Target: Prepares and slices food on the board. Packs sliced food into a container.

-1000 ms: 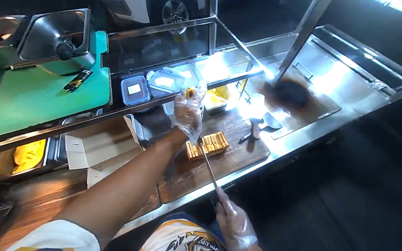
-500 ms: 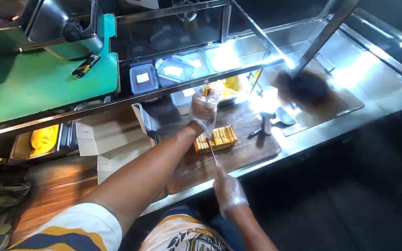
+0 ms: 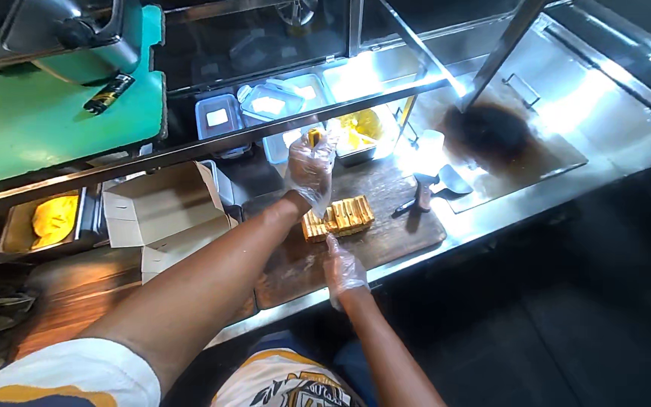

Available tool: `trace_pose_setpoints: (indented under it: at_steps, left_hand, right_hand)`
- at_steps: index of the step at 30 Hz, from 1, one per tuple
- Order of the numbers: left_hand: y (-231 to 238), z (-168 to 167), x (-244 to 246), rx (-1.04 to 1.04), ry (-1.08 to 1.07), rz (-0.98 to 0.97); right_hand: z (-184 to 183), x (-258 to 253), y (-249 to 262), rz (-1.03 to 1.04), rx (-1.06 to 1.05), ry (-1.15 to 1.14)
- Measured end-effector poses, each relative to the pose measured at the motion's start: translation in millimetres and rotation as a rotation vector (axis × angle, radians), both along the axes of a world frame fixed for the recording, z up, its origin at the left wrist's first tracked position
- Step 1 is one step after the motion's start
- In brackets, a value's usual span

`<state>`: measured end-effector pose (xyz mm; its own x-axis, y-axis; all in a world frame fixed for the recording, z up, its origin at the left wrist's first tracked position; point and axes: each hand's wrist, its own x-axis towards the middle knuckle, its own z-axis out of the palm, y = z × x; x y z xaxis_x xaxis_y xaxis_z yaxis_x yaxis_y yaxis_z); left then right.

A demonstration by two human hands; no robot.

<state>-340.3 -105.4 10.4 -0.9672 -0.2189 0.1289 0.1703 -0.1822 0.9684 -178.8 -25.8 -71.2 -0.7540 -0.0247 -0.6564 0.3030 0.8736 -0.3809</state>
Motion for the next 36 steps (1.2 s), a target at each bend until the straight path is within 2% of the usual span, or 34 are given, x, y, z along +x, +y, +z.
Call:
trace_pose_setpoints:
  at_steps: [1, 3, 5, 7, 10, 12, 13, 15, 17, 18, 20, 22, 24, 30, 33, 36]
  left_hand:
    - [1, 0, 1, 0.008, 0.009, -0.001]
    - [2, 0, 0, 0.025, 0.023, -0.010]
    - [0, 0, -1, 0.047, 0.028, -0.017]
    - [-3, 0, -3, 0.066, 0.027, -0.013]
    - [-9, 0, -1, 0.069, 0.035, 0.006]
    - [-11, 3, 3, 0.076, 0.032, 0.008]
    - [-11, 3, 4, 0.080, 0.031, 0.014]
    - [-11, 5, 5, 0.094, -0.016, 0.007]
    - [-11, 16, 3, 0.088, -0.120, -0.059]
    - [-10, 26, 2, 0.099, -0.145, -0.080]
    - [-14, 60, 4, 0.137, -0.090, -0.099]
    - [-20, 94, 5, 0.168, 0.013, -0.131]
    - [-22, 103, 8, 0.162, 0.050, -0.131]
    - [-24, 60, 1, 0.088, -0.004, -0.097]
    - [-24, 49, 0, 0.060, -0.060, -0.077]
    - [-22, 29, -2, -0.068, -0.043, -0.064]
  right_hand:
    - [-4, 3, 0, -0.006, 0.002, 0.014]
    - [-5, 42, 14, 0.030, 0.028, 0.009]
    - [-5, 111, 40, 0.037, 0.073, 0.088]
    - [-3, 178, 69, -0.006, 0.081, 0.327]
    - [15, 216, 105, -0.118, -0.211, 0.413]
    - [26, 208, 110, -0.229, -0.448, 0.361]
    - [31, 199, 108, -0.308, -0.554, 0.266]
    - [31, 180, 93, -0.557, -0.735, 0.093]
    - [27, 169, 80, -0.736, -0.847, 0.012]
    - [26, 168, 79, -0.744, -0.848, 0.008]
    - [31, 168, 82, -0.558, -0.688, 0.096]
    - [38, 173, 83, -0.310, -0.488, 0.332]
    - [46, 174, 78, -0.191, -0.345, 0.459]
    - [56, 141, 51, -0.099, -0.143, 0.329]
    - [59, 84, 27, -0.042, -0.101, 0.151]
    - [60, 25, 2, 0.007, -0.083, -0.001]
